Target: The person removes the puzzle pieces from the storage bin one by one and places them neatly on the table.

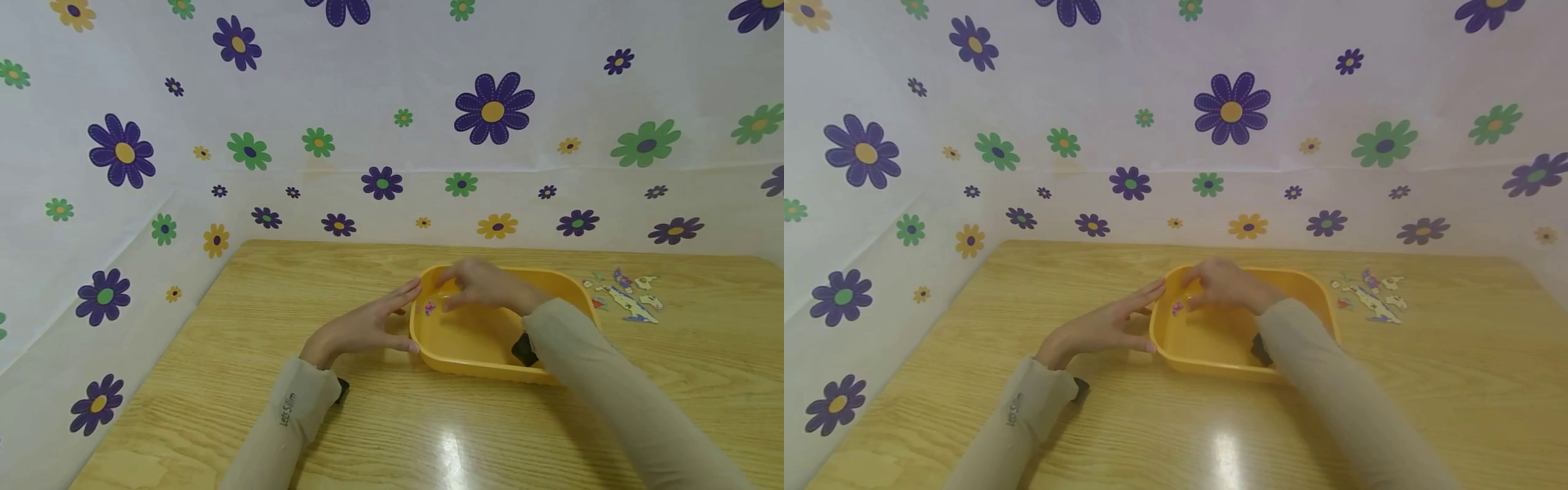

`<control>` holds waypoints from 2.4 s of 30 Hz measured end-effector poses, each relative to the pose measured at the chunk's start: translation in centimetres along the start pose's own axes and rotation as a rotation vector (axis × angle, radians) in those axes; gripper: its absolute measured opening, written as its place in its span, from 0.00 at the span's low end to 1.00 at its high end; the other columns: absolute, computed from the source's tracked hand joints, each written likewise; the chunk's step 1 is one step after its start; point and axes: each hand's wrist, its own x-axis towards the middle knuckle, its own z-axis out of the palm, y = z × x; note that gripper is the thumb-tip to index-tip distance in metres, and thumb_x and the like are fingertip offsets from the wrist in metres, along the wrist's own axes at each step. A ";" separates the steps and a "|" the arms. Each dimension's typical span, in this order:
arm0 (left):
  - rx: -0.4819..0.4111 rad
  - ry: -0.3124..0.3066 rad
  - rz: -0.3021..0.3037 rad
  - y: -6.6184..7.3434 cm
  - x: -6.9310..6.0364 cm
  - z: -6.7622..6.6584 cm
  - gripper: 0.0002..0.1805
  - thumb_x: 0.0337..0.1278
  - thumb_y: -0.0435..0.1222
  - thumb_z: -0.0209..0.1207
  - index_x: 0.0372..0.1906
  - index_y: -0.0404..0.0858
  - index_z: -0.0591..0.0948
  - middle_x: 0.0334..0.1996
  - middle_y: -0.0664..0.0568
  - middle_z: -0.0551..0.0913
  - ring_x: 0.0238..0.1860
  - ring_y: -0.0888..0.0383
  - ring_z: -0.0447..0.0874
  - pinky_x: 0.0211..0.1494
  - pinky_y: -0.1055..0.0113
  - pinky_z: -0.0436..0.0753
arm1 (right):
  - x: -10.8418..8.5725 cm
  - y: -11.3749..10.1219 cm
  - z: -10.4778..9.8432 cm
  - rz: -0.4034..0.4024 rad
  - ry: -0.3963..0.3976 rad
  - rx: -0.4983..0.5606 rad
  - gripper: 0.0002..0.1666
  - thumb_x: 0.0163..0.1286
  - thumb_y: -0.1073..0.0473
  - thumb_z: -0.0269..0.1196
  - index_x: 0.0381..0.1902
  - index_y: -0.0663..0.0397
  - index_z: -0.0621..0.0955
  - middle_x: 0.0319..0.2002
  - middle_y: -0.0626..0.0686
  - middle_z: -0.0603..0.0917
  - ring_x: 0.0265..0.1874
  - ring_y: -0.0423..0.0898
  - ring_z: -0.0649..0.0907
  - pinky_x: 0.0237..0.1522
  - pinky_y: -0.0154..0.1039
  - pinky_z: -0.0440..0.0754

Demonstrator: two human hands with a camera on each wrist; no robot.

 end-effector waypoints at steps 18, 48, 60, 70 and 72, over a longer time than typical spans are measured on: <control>0.007 0.008 -0.016 0.0 0.0 0.0 0.53 0.61 0.41 0.71 0.82 0.41 0.49 0.82 0.55 0.38 0.80 0.54 0.37 0.79 0.51 0.50 | 0.9 0.3 1.6 0.001 -0.102 -0.030 0.23 0.61 0.54 0.75 0.50 0.61 0.86 0.45 0.53 0.87 0.36 0.47 0.79 0.45 0.45 0.81; 0.016 0.005 0.006 -0.1 0.1 0.0 0.53 0.61 0.40 0.71 0.82 0.41 0.49 0.83 0.53 0.39 0.77 0.48 0.56 0.78 0.51 0.55 | 1.8 -0.7 2.3 0.035 -0.080 -0.115 0.09 0.60 0.60 0.73 0.35 0.59 0.86 0.30 0.48 0.84 0.27 0.43 0.76 0.33 0.36 0.78; 0.014 0.002 0.025 0.0 0.1 0.0 0.53 0.62 0.40 0.70 0.82 0.40 0.49 0.82 0.51 0.39 0.74 0.46 0.63 0.77 0.51 0.60 | 1.2 -1.8 0.6 -0.016 -0.032 -0.070 0.14 0.61 0.61 0.73 0.41 0.65 0.86 0.22 0.46 0.77 0.23 0.42 0.70 0.28 0.35 0.70; 0.022 0.001 0.000 0.1 0.1 -0.1 0.53 0.62 0.41 0.70 0.82 0.40 0.49 0.82 0.54 0.38 0.74 0.47 0.63 0.77 0.51 0.59 | -0.2 -1.7 -2.0 0.051 -0.001 -0.010 0.17 0.62 0.60 0.73 0.44 0.67 0.85 0.19 0.47 0.69 0.21 0.42 0.67 0.26 0.35 0.64; 0.020 0.001 -0.002 0.1 0.1 -0.1 0.53 0.61 0.40 0.70 0.82 0.41 0.49 0.82 0.53 0.38 0.74 0.47 0.63 0.77 0.51 0.58 | -0.5 -1.5 -2.5 0.068 0.010 0.010 0.17 0.62 0.60 0.73 0.44 0.67 0.85 0.18 0.46 0.67 0.20 0.42 0.66 0.25 0.35 0.62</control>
